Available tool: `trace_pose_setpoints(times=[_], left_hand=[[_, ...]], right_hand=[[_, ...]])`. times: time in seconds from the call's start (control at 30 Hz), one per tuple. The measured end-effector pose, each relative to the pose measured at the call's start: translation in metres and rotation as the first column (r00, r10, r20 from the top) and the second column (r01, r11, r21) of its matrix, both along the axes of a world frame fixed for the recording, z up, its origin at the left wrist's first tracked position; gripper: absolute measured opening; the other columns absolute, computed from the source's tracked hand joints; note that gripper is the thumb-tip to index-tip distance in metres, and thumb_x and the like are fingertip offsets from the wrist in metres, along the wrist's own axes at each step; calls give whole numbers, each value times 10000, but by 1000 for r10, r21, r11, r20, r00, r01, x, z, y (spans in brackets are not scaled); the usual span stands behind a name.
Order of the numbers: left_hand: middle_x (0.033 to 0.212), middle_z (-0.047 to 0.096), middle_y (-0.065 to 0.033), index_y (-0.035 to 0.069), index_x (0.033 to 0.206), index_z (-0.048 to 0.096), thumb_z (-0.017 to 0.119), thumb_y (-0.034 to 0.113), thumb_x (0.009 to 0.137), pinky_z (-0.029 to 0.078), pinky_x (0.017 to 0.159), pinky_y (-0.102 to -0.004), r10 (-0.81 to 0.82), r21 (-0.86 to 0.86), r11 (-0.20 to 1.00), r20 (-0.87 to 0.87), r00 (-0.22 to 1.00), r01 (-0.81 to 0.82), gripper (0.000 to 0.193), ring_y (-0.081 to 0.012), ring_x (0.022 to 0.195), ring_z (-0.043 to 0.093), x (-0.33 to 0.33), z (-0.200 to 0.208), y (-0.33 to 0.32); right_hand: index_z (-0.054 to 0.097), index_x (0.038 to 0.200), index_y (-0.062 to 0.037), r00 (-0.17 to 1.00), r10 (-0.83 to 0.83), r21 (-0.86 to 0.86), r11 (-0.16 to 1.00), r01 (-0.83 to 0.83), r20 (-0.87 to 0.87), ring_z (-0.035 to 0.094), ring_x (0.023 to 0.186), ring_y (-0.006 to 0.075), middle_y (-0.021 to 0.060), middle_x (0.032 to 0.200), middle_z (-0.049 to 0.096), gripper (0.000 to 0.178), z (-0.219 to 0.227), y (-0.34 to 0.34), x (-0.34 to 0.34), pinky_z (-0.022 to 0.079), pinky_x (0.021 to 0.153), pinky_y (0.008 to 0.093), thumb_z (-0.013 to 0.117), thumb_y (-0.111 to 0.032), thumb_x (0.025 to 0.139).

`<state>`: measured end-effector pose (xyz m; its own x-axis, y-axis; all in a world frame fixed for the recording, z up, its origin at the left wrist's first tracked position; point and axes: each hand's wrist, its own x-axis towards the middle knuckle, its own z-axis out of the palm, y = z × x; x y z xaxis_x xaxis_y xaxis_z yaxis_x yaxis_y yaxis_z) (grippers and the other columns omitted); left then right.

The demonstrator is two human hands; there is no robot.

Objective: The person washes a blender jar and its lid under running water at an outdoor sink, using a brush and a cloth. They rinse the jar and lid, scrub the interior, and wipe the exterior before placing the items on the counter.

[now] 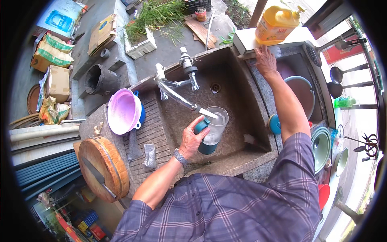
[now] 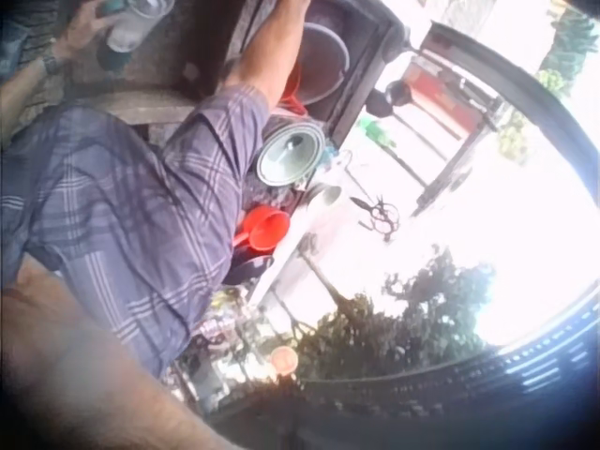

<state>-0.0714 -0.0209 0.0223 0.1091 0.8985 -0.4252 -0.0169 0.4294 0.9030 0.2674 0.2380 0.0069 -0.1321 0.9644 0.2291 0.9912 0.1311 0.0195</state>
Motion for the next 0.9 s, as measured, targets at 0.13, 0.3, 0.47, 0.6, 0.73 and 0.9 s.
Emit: trace_pose_setpoints(times=[0.13,0.3,0.47,0.6,0.73,0.9], left_hand=[[787,545,71,72,1378,539,740,125,880,362,515,-193,-20,-24,1000,-17,1000,20,539,-21,590,432,-5,-2,4],[789,555,54,41,1391,509,736,136,881,360,509,-205,13,-103,995,72,997,-6,566,-33,578,432,-4,7,6],[786,550,54,37,1405,489,744,153,879,358,516,-206,12,-123,992,90,996,-1,596,-34,582,430,-4,8,4],[790,555,53,30,1402,489,747,157,877,353,519,-206,48,-152,988,121,991,-29,598,-35,582,431,-6,8,3],[788,556,53,32,1392,502,752,155,874,351,514,-208,47,-157,987,118,992,-29,589,-36,576,430,-7,8,3],[786,557,51,26,1383,512,755,153,871,348,509,-207,60,-180,983,158,986,-31,581,-35,567,422,-8,6,5]], right_hand=[[599,1195,-109,998,4,42,999,-7,64,554,1138,302,119,1182,537,360,3,3,5,473,873,456,564,-94,838],[603,1194,-123,985,174,151,973,-174,11,557,1135,289,104,1172,563,383,0,3,3,464,889,430,607,-89,812],[607,1132,-105,959,284,151,948,-279,-13,585,1110,277,96,1130,598,299,1,-6,-11,464,917,427,580,-77,836],[594,1113,-94,987,162,83,983,-162,16,585,1097,283,89,1097,620,293,-3,-10,-18,461,914,440,632,-123,824],[627,1025,-84,986,128,-15,992,-127,105,578,1064,279,86,1044,611,269,-5,-7,-11,452,907,431,697,-199,792],[628,1029,-85,967,192,13,980,-197,165,576,1059,287,89,1039,620,248,-6,-7,-4,441,922,438,667,-156,794]])
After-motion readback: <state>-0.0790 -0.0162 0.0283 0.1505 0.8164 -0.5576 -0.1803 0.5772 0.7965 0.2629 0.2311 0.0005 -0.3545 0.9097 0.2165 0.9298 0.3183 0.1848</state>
